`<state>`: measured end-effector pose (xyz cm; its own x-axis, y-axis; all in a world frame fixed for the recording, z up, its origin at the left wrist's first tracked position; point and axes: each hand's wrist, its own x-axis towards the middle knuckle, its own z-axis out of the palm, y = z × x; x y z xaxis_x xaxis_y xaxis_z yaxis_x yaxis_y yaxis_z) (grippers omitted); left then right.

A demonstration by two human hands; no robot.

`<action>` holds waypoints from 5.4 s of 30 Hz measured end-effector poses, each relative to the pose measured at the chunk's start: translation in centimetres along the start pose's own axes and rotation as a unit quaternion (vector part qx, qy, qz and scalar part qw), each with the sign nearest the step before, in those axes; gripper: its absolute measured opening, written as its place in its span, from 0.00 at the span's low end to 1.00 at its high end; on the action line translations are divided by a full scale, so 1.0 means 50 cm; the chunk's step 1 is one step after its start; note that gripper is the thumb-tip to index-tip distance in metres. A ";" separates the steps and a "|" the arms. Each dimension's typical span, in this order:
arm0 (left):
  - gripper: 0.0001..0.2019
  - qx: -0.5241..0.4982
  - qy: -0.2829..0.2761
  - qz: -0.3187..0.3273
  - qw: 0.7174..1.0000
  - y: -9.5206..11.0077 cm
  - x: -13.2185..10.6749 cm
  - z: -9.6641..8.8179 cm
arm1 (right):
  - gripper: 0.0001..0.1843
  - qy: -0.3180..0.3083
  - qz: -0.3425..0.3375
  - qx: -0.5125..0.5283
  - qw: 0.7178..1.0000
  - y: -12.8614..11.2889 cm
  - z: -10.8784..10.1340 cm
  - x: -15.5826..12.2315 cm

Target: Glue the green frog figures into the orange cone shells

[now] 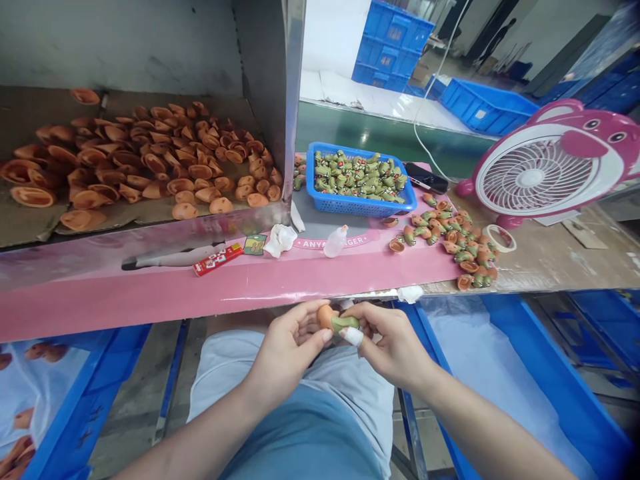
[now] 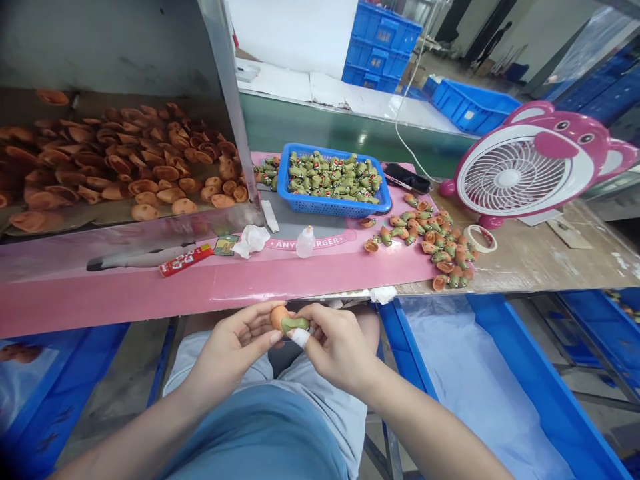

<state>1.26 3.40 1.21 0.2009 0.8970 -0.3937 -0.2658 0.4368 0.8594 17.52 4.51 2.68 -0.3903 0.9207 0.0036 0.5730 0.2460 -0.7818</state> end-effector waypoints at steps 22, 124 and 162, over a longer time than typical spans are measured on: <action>0.16 -0.058 -0.037 -0.054 0.996 -0.002 0.030 -0.016 | 0.16 -0.024 0.155 0.291 0.944 0.059 0.008 0.021; 0.01 0.029 0.038 0.079 0.996 0.008 0.027 -0.047 | 0.20 0.350 -0.273 0.068 0.894 -0.010 0.033 -0.024; 0.03 0.032 0.044 0.072 0.996 0.007 0.033 -0.053 | 0.14 0.348 -0.248 -0.002 0.904 -0.019 0.031 -0.014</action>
<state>-0.99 5.22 0.01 0.0814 0.9536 -0.2898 -0.2253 0.3009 0.9267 16.15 3.14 2.48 -0.0535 0.6648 0.7451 0.4558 0.6801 -0.5741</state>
